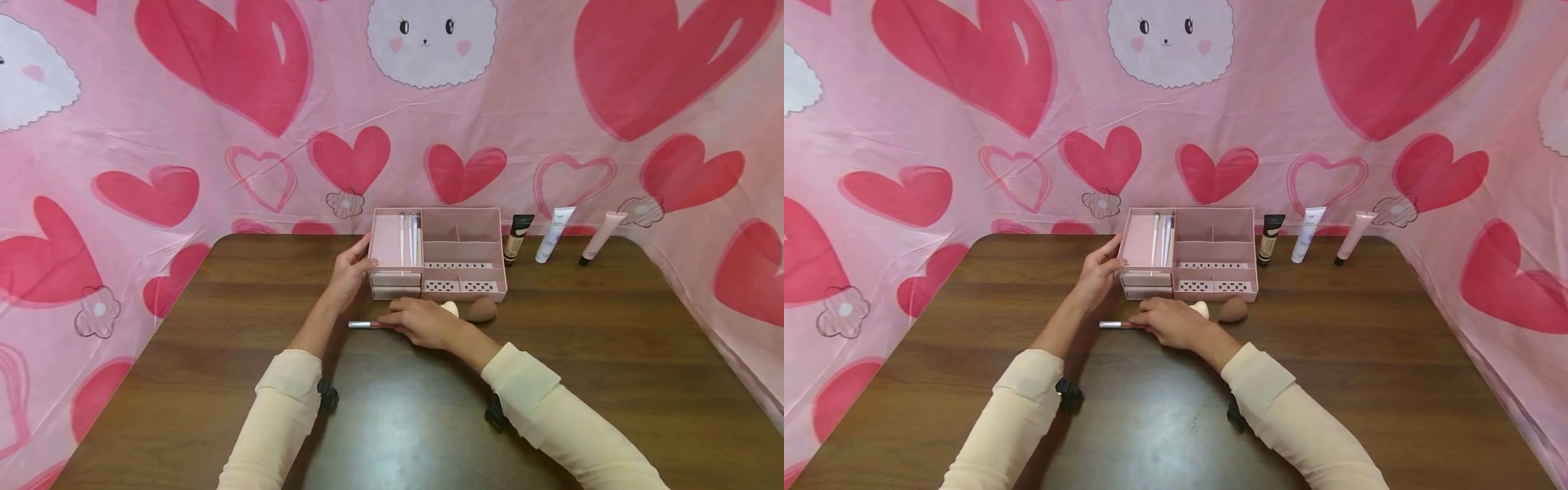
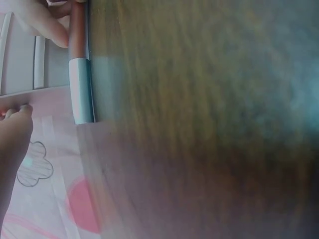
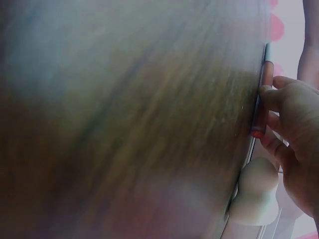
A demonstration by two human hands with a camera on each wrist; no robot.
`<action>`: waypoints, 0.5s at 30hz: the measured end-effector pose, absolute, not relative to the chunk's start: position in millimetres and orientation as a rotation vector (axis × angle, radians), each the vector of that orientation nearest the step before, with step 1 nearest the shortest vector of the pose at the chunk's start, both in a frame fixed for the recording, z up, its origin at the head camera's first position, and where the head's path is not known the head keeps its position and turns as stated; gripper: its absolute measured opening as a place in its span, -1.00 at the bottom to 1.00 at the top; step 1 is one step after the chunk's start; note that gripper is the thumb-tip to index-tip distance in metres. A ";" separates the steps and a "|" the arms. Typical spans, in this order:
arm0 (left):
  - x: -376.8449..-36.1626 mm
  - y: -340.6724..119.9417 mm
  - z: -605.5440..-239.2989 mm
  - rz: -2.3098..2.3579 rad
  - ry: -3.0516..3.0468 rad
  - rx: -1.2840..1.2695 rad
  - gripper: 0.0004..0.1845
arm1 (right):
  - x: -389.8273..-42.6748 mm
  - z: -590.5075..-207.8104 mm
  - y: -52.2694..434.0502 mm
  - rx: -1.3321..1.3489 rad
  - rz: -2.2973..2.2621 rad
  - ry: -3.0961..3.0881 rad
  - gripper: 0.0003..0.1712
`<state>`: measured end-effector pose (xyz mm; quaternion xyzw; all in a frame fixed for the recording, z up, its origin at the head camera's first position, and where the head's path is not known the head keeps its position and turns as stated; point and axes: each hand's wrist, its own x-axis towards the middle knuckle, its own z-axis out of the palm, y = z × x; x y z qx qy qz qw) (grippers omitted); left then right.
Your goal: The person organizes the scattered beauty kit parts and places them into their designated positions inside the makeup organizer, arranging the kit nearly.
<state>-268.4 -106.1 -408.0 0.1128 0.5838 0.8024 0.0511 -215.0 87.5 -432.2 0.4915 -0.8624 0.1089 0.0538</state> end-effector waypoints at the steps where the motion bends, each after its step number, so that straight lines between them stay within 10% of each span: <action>1: -268.8 -106.0 -408.0 2.442 1.777 0.347 -0.25 | -214.8 -432.2 87.4 1.491 0.329 -2.616 -0.68; 15: -269.5 -105.7 -410.1 2.442 1.781 0.360 -0.26 | -211.6 -432.7 87.9 1.487 0.258 -2.596 -0.54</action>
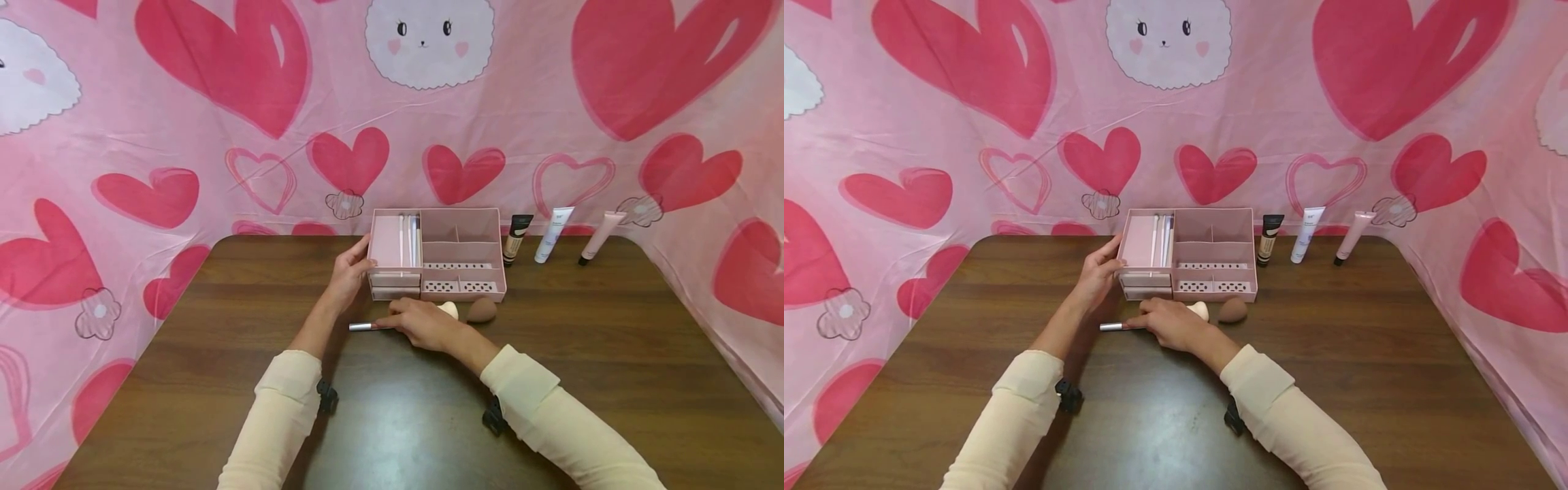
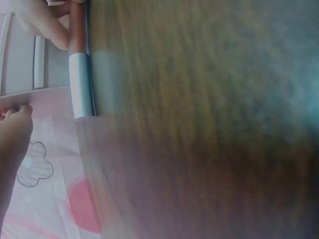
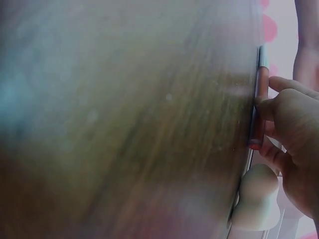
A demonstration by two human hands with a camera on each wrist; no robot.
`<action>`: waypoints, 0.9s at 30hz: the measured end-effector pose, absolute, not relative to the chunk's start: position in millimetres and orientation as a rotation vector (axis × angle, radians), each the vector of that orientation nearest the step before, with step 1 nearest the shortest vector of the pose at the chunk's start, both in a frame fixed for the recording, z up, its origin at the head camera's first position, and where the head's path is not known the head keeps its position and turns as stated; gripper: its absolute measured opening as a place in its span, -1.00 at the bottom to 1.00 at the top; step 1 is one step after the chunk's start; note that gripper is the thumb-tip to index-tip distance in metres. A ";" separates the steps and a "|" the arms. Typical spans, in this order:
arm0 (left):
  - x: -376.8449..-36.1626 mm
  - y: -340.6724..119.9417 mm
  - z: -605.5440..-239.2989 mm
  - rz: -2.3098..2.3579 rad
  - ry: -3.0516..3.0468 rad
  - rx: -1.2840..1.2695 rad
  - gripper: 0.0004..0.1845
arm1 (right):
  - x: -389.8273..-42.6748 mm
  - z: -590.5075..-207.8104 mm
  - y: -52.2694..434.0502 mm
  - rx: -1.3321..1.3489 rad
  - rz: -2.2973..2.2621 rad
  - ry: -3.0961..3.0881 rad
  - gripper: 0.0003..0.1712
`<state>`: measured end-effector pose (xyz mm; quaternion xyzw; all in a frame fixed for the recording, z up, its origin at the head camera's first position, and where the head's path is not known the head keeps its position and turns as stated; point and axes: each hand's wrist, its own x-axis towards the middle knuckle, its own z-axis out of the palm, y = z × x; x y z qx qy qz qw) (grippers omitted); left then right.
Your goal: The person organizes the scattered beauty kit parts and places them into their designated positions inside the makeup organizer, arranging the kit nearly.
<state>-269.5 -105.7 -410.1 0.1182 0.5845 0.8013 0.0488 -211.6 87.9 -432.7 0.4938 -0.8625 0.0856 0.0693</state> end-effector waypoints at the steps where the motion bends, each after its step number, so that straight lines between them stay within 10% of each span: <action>1: -269.2 -105.6 -409.7 2.443 1.781 0.366 -0.26 | -211.6 -432.7 88.0 1.490 0.252 -2.591 -0.52; 27: -268.3 -105.7 -408.5 2.447 1.773 0.362 -0.26 | -208.3 -422.2 106.4 1.405 0.291 -2.596 -0.30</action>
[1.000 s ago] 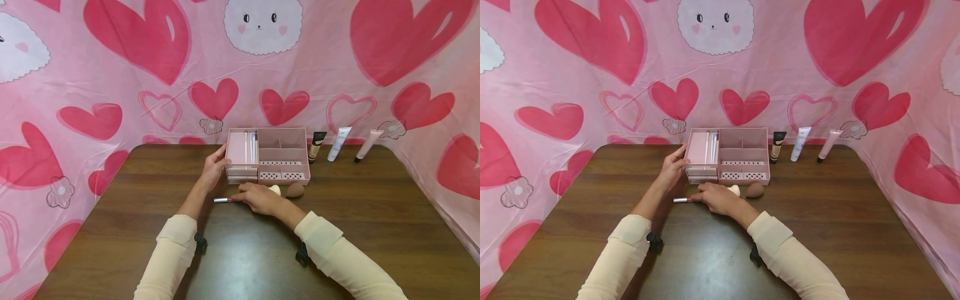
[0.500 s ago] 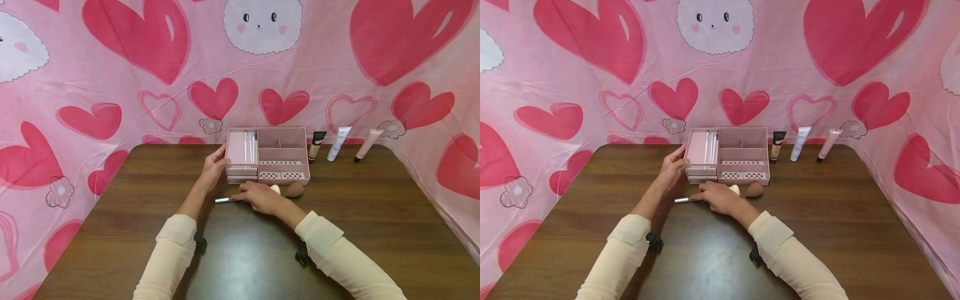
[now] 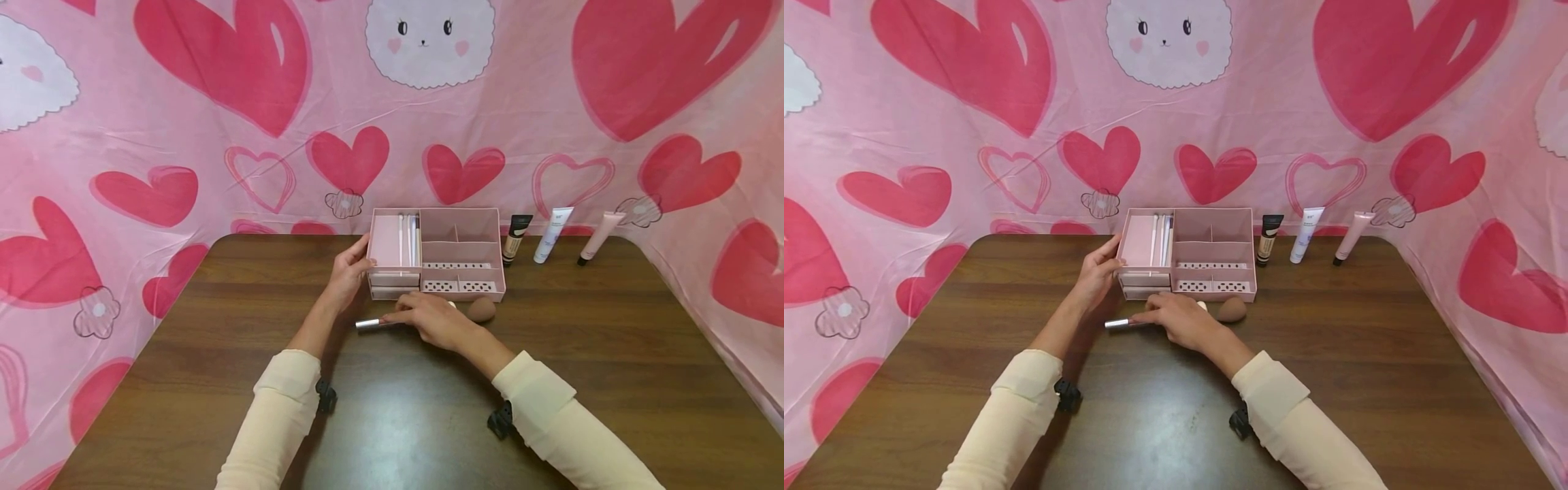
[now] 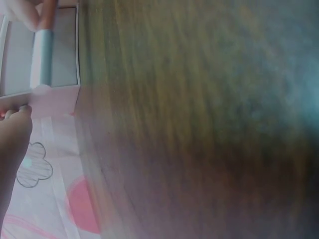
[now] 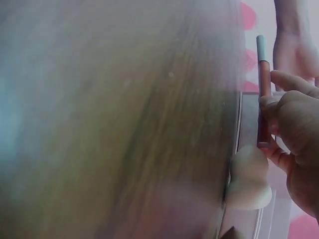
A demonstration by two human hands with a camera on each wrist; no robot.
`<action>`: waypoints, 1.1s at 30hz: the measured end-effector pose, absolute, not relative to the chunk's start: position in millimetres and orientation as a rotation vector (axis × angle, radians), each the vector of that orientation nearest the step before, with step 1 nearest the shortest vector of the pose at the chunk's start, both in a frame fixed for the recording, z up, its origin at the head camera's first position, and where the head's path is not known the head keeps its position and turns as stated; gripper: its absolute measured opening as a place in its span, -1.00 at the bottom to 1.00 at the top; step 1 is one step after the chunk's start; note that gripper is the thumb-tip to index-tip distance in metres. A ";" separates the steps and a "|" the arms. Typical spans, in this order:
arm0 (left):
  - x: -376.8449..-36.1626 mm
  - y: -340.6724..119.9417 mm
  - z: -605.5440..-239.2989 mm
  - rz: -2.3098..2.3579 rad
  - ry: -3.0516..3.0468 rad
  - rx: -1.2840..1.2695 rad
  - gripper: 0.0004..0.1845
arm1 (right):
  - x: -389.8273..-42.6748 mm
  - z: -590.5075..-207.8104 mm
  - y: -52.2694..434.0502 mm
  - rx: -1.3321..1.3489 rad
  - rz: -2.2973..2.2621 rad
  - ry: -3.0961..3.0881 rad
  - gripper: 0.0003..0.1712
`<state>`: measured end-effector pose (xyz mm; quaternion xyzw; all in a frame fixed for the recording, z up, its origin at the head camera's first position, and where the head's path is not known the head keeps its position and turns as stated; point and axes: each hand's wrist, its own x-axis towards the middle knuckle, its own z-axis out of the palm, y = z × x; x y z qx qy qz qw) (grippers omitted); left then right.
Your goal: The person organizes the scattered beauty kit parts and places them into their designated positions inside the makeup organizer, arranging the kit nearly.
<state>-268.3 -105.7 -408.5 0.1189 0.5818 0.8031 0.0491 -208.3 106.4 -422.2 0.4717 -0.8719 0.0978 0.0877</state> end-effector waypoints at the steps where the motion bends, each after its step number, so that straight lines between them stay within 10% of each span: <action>1: -268.4 -105.7 -408.5 2.449 1.770 0.358 -0.27 | -207.5 -420.9 108.5 1.396 0.299 -2.597 -0.30; 33: -268.1 -105.4 -408.5 2.464 1.736 0.325 -0.27 | -217.8 -395.5 201.4 1.064 0.530 -2.350 -0.33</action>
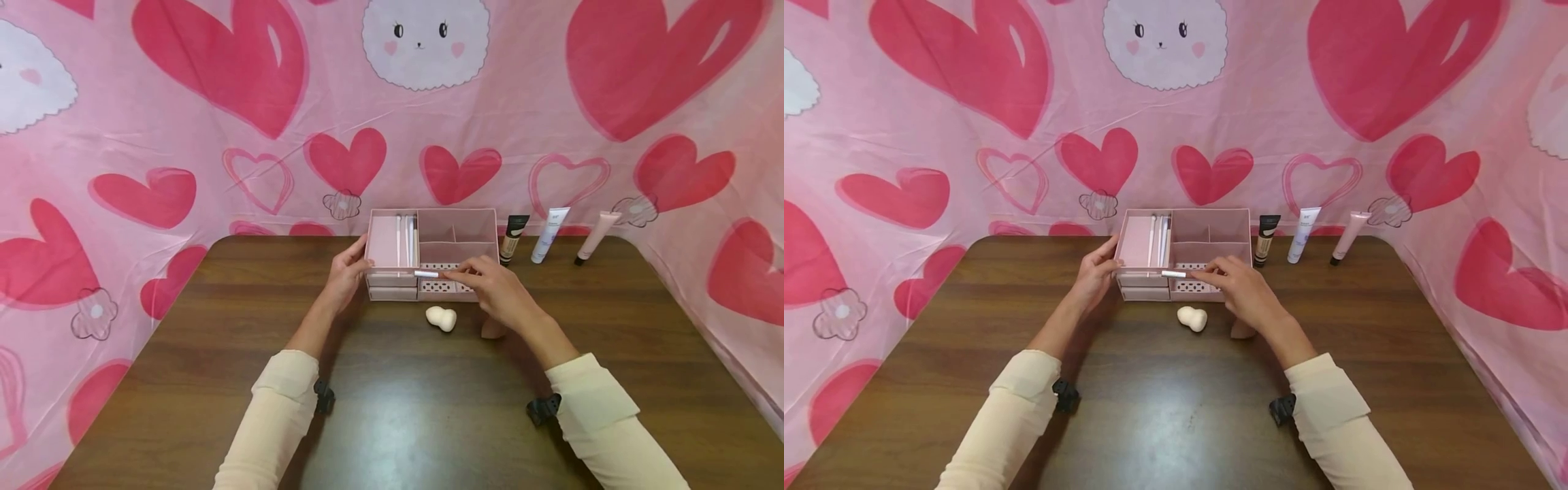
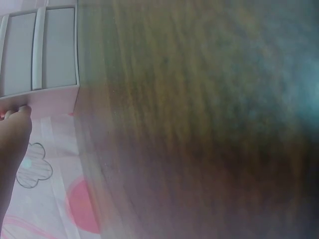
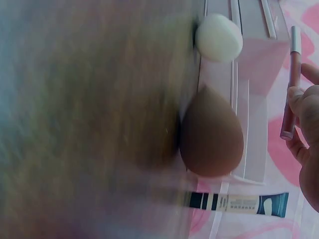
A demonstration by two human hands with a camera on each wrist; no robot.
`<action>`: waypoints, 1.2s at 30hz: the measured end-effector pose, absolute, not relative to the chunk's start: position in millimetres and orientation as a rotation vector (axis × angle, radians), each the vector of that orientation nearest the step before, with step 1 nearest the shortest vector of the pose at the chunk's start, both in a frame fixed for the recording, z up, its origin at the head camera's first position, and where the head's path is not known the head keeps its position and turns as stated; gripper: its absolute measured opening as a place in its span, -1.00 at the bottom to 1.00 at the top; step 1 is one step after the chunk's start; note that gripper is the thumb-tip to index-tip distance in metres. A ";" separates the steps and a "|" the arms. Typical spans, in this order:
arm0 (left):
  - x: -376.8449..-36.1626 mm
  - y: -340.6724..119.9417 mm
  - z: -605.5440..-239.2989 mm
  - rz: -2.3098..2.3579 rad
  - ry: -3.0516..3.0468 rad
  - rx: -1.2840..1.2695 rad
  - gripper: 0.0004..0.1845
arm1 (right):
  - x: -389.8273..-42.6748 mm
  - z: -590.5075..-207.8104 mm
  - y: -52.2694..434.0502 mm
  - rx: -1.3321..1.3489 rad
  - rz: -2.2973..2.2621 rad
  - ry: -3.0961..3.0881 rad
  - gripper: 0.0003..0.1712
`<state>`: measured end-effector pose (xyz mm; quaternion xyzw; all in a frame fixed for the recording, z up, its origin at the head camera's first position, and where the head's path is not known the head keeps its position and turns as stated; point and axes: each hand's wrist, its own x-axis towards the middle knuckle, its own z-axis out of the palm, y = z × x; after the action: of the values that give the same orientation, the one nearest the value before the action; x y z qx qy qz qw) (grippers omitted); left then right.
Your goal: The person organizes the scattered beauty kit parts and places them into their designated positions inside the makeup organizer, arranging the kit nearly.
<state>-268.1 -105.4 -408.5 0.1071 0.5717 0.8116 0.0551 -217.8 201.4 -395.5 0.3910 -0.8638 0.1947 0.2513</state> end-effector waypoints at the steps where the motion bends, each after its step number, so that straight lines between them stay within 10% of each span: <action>1: -268.3 -105.5 -408.8 2.464 1.735 0.324 -0.27 | -219.4 -395.1 203.4 1.051 0.526 -2.355 -0.34; 36: -267.7 -105.8 -410.2 2.466 1.773 0.337 -0.29 | -272.3 -390.6 210.9 0.887 0.457 -2.764 -0.42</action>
<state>-267.7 -105.8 -410.2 0.1101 0.5797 0.8062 0.0426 -272.3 210.9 -390.6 0.3004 -0.9357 0.1549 0.1014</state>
